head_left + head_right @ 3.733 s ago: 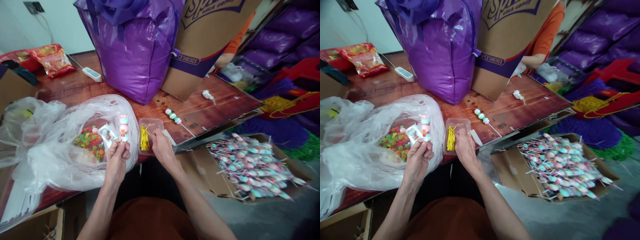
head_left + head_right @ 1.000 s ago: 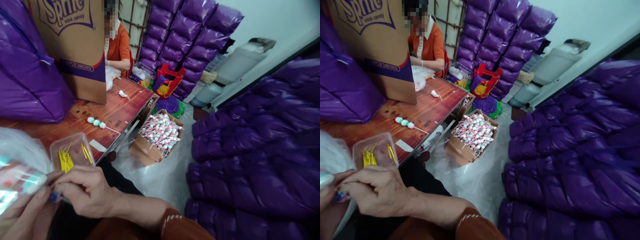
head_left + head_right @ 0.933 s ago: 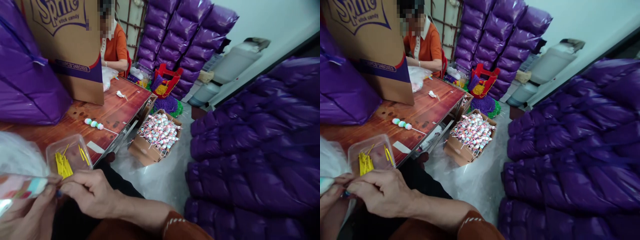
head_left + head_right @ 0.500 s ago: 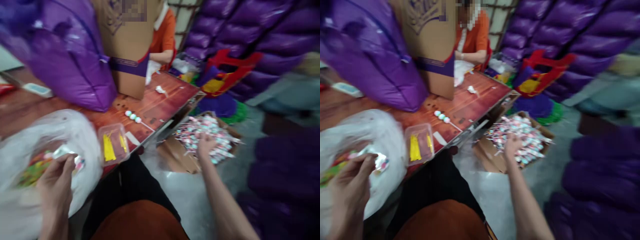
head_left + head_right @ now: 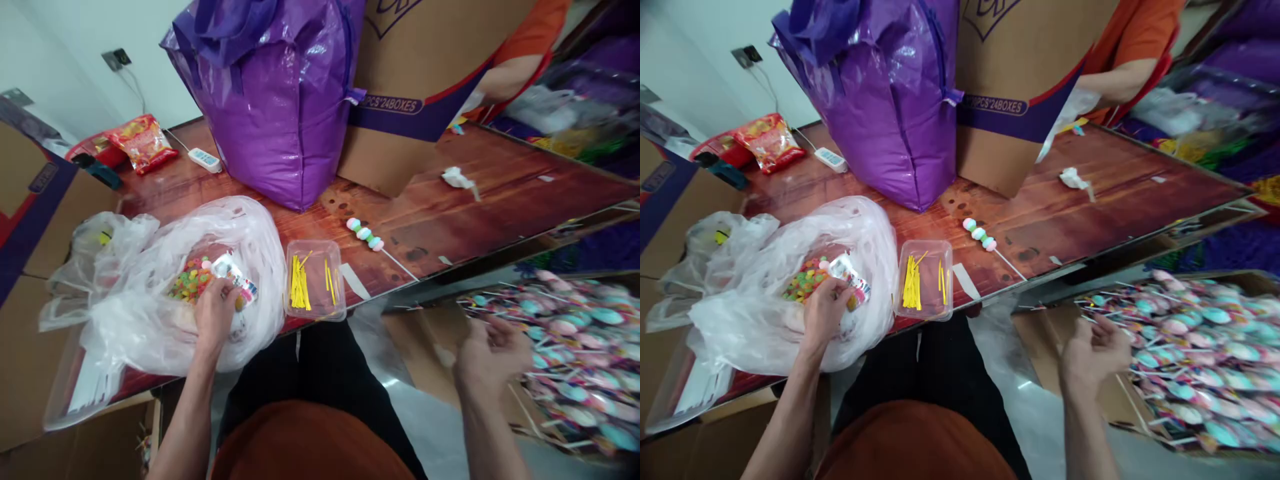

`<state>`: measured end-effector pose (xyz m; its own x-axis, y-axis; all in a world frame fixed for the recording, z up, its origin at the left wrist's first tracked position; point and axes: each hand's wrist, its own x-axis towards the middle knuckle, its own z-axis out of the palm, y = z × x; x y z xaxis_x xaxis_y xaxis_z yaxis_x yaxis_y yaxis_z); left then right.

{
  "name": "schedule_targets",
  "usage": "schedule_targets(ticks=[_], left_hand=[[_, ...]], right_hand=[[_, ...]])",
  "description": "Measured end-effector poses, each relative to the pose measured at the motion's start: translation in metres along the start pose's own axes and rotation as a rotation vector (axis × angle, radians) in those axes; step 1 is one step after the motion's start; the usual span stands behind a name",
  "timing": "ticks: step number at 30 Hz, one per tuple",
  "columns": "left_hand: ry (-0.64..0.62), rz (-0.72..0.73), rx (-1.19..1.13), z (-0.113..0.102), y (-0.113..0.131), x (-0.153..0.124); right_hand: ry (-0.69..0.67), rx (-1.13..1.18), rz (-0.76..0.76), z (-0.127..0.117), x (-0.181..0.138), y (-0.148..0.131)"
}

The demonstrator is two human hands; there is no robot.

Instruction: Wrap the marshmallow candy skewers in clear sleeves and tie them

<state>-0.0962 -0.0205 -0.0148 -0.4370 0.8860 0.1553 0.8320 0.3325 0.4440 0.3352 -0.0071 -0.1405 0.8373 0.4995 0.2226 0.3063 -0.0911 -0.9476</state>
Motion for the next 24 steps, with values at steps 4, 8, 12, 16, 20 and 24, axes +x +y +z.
schedule_targets(ticks=[4,8,12,16,20,24], left_hand=[[0.023,-0.075,-0.175,0.000,-0.004,0.003],[0.088,-0.115,-0.575,-0.007,0.002,-0.005],[0.101,0.057,-0.713,-0.014,0.036,-0.032],[0.045,0.147,-0.786,-0.013,0.064,-0.058],[-0.124,-0.243,-1.159,-0.010,0.070,-0.072],[-0.609,-0.630,-1.641,-0.011,0.073,-0.068]], right_hand=[[-0.036,-0.012,-0.111,0.003,-0.039,-0.046],[-0.323,0.047,-0.335,0.003,-0.089,-0.127],[-0.868,0.254,-0.341,0.023,-0.138,-0.185],[-1.166,0.454,0.065,0.053,-0.167,-0.209],[-1.140,0.571,0.151,0.064,-0.172,-0.218],[-1.142,0.570,0.191,0.058,-0.167,-0.221]])
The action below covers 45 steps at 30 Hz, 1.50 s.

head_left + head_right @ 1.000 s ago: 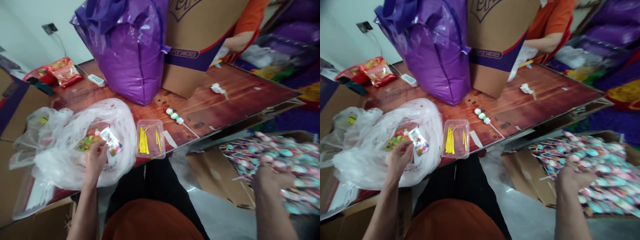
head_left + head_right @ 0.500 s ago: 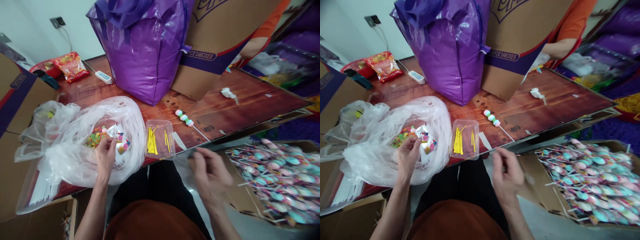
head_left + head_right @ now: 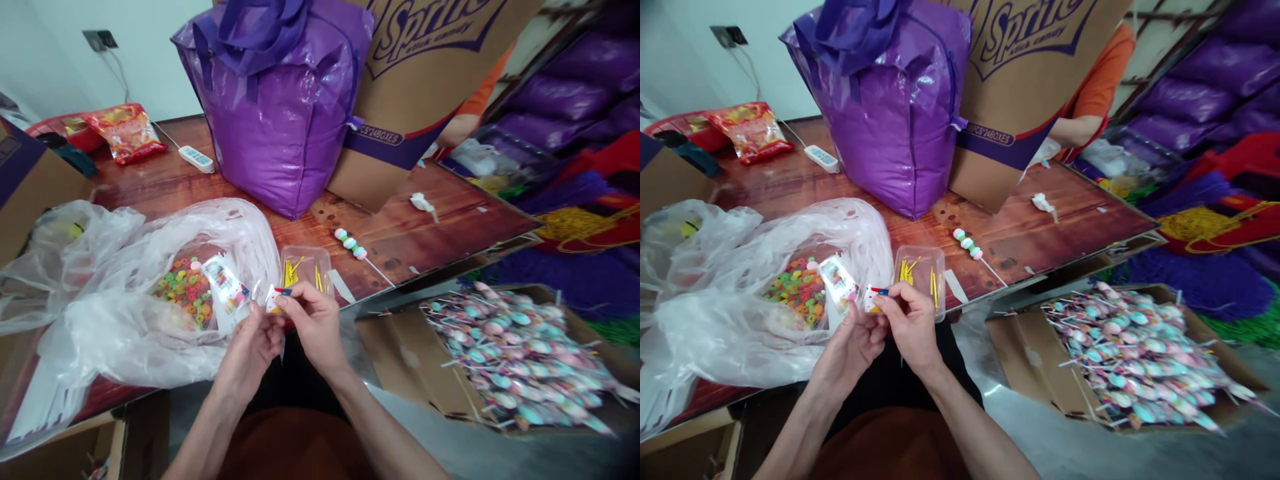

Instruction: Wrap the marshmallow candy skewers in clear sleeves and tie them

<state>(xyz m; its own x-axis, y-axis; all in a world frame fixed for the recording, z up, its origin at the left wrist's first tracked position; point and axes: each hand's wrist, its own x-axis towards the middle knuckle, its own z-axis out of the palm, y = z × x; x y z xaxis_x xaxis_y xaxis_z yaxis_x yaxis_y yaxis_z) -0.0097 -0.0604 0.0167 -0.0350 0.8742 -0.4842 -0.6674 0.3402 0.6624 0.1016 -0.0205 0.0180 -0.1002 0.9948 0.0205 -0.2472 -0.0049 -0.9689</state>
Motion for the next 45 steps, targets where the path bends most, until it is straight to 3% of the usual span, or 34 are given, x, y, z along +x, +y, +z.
schedule_targets(ticks=[2,4,11,17,21,23,26,29,31,34,37,40,43,45], left_hand=[[0.000,-0.048,-0.183,0.004,0.005,0.005],[0.072,0.002,-0.264,0.008,0.008,0.012],[0.204,0.294,-0.146,0.027,-0.005,0.016],[0.279,0.264,-0.187,0.030,-0.001,0.020],[0.303,0.339,-0.157,0.035,-0.002,0.023],[0.325,0.375,-0.143,0.036,-0.003,0.025],[0.361,0.406,-0.150,0.032,0.001,0.032],[0.383,0.358,-0.180,0.025,0.010,0.039],[0.378,0.299,-0.204,0.022,0.016,0.042],[0.375,0.240,-0.251,0.019,0.021,0.044],[0.389,0.201,-0.305,0.016,0.023,0.044],[0.390,0.158,-0.330,0.012,0.024,0.045],[0.390,0.149,-0.348,0.008,0.025,0.048],[0.391,0.154,-0.355,0.007,0.025,0.048]], right_hand=[[-0.017,0.002,0.020,-0.003,-0.002,-0.002],[-0.015,-0.034,-0.017,-0.005,-0.004,-0.002],[0.086,-0.196,-0.133,-0.016,-0.007,0.007],[0.086,-0.358,-0.218,-0.037,-0.006,0.010],[0.079,-0.422,-0.194,-0.044,-0.001,0.012],[0.140,-0.439,-0.180,-0.052,0.009,0.014],[0.342,-0.654,-0.244,-0.080,0.034,0.017],[0.542,-1.054,-0.264,-0.124,0.062,0.023],[0.580,-1.260,-0.195,-0.151,0.077,0.029],[0.519,-1.295,-0.162,-0.173,0.089,0.040],[0.494,-1.203,-0.204,-0.170,0.082,0.043],[0.470,-0.968,-0.331,-0.151,0.057,0.033],[0.346,-0.724,-0.466,-0.125,0.026,0.018],[0.245,-0.684,-0.507,-0.111,0.010,0.010]])
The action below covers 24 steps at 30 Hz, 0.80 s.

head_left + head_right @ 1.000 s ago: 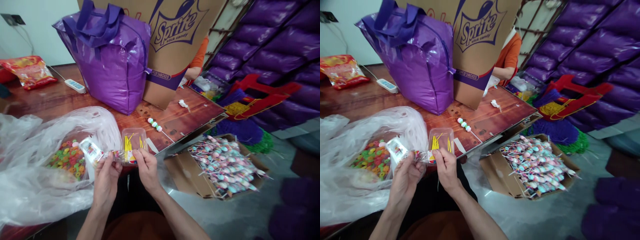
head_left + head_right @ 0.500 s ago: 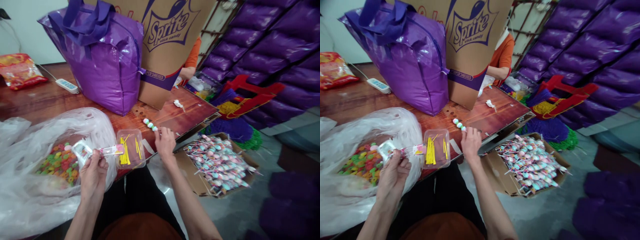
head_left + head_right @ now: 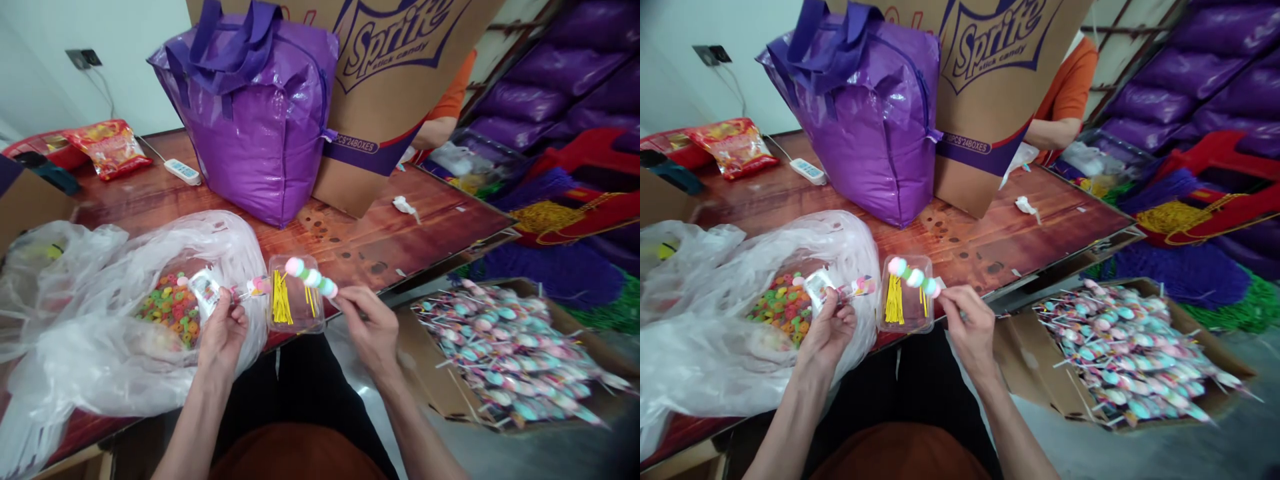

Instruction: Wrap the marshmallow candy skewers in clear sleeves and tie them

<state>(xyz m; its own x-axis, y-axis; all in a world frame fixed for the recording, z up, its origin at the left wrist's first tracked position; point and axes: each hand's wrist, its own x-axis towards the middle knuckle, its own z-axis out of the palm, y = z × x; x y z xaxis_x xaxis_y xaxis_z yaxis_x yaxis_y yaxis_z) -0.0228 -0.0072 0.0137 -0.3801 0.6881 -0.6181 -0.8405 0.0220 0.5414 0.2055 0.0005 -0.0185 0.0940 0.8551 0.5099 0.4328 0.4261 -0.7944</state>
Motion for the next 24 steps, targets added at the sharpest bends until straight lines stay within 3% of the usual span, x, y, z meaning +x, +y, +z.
schedule_targets(ticks=[6,12,19,24], left_hand=[[-0.001,0.028,0.026,-0.002,-0.003,-0.001],[-0.109,0.196,0.097,-0.008,-0.004,0.001],[-0.171,0.394,0.195,-0.012,-0.007,0.004],[-0.251,0.415,0.258,-0.013,-0.012,0.003]], right_hand=[[-0.102,-0.178,-0.189,-0.005,-0.009,-0.016],[-0.147,-0.352,-0.392,-0.015,-0.003,-0.017],[-0.240,-0.144,-0.264,-0.004,-0.011,-0.024],[-0.259,-0.052,-0.172,0.009,-0.019,-0.030]])
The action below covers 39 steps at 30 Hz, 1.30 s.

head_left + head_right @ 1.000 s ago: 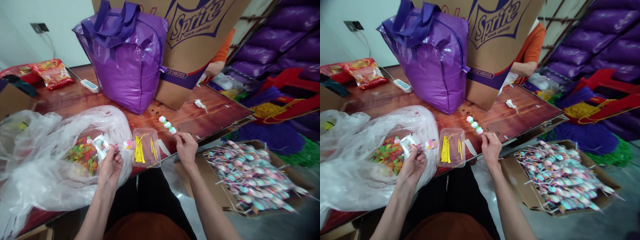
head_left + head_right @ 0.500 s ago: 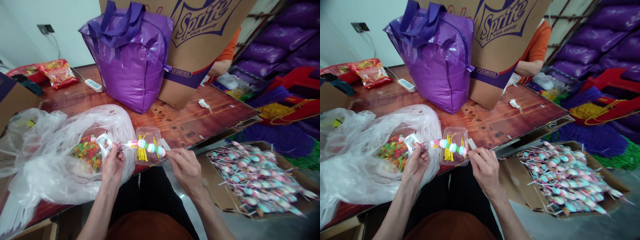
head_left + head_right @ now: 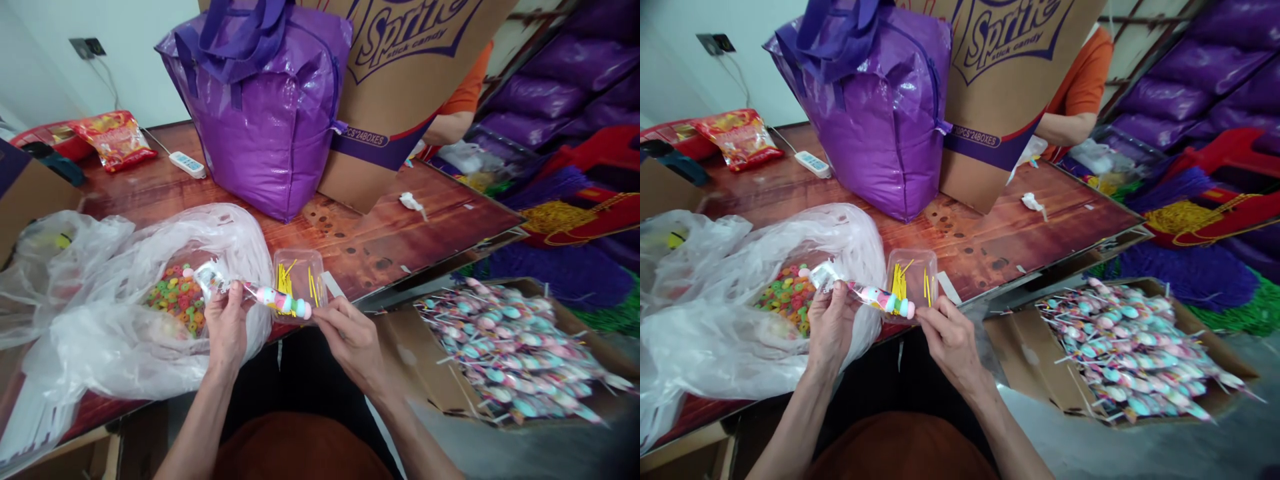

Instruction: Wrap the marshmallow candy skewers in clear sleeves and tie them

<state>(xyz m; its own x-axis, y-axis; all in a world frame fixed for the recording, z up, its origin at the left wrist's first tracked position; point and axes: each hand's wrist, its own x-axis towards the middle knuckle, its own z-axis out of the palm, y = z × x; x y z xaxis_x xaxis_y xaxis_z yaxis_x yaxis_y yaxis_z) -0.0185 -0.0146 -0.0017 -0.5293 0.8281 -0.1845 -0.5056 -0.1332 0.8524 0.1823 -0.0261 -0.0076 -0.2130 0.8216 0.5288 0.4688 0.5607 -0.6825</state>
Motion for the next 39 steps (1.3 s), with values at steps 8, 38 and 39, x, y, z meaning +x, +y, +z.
schedule_targets(ticks=[8,38,39], left_hand=[[-0.007,-0.053,-0.005,0.001,-0.001,-0.002],[-0.162,-0.170,-0.027,0.007,-0.009,-0.020],[-0.167,-0.170,-0.022,0.006,-0.007,-0.018]], right_hand=[[0.002,-0.052,-0.029,0.014,-0.004,-0.008],[-0.112,0.092,0.250,0.040,-0.003,-0.034],[-0.120,0.079,0.243,0.040,-0.002,-0.035]])
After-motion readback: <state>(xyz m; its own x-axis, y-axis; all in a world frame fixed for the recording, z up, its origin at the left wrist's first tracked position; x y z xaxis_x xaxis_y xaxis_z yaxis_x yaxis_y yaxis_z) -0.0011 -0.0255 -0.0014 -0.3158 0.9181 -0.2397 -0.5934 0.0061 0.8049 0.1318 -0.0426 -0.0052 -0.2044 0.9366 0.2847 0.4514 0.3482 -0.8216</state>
